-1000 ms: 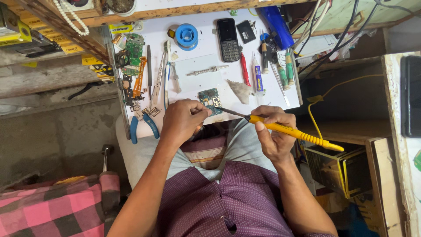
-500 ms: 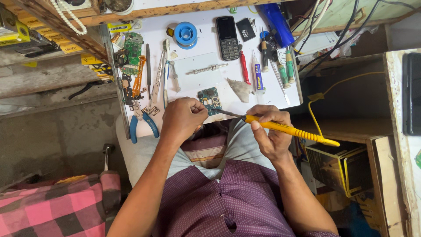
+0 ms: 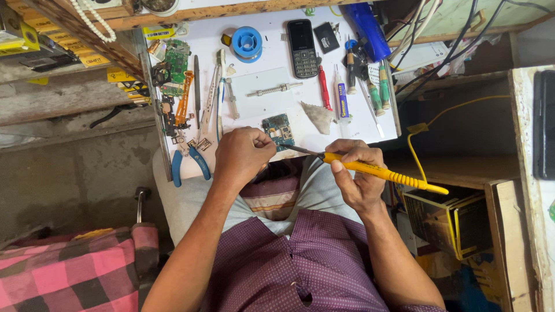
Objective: The person sits at a cluttered repair workbench and solders a small circuit board. They first handle a spool of solder wire and apply paste from a dispenser tube onto the board, then pick up a yellow soldering iron and work on the board's components, steadying it with the other hand.
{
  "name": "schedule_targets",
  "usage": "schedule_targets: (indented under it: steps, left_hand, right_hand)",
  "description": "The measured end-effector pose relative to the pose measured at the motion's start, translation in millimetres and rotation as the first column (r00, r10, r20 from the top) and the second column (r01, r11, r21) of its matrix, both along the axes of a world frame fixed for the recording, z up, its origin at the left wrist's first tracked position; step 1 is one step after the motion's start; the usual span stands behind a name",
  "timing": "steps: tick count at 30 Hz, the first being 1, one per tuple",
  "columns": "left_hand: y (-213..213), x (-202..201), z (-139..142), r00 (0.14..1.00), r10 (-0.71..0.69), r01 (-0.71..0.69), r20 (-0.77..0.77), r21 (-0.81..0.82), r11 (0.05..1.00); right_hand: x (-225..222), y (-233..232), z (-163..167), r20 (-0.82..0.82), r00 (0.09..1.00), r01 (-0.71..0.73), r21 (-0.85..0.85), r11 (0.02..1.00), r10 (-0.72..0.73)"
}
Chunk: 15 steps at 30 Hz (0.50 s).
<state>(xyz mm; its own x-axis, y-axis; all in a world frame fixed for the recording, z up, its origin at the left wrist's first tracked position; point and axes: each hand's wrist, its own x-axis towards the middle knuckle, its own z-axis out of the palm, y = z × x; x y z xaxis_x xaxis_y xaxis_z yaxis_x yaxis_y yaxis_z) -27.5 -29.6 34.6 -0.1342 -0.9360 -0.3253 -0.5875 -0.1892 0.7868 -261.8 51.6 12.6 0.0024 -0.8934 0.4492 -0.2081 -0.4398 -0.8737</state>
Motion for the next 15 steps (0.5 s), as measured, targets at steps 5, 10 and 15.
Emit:
schedule_targets:
  steps: [5, 10, 15]
  left_hand:
    - [-0.1, -0.5, 0.5, 1.0, 0.005, -0.005, 0.001, -0.006, 1.0]
    - [0.0, -1.3, 0.6, 1.0, 0.005, -0.005, 0.016, -0.005, 1.0]
    - [-0.1, -1.8, -0.3, 0.999, 0.01, -0.01, 0.031, 0.0, 1.0]
  right_hand:
    - [0.2, 0.5, 0.6, -0.025, 1.0, 0.003, -0.001, 1.0, -0.003]
    - [1.3, -0.3, 2.0, -0.044, 0.999, 0.005, -0.005, 1.0, -0.005]
    - [1.4, -1.4, 3.8, -0.073, 0.997, 0.003, -0.017, 1.0, -0.005]
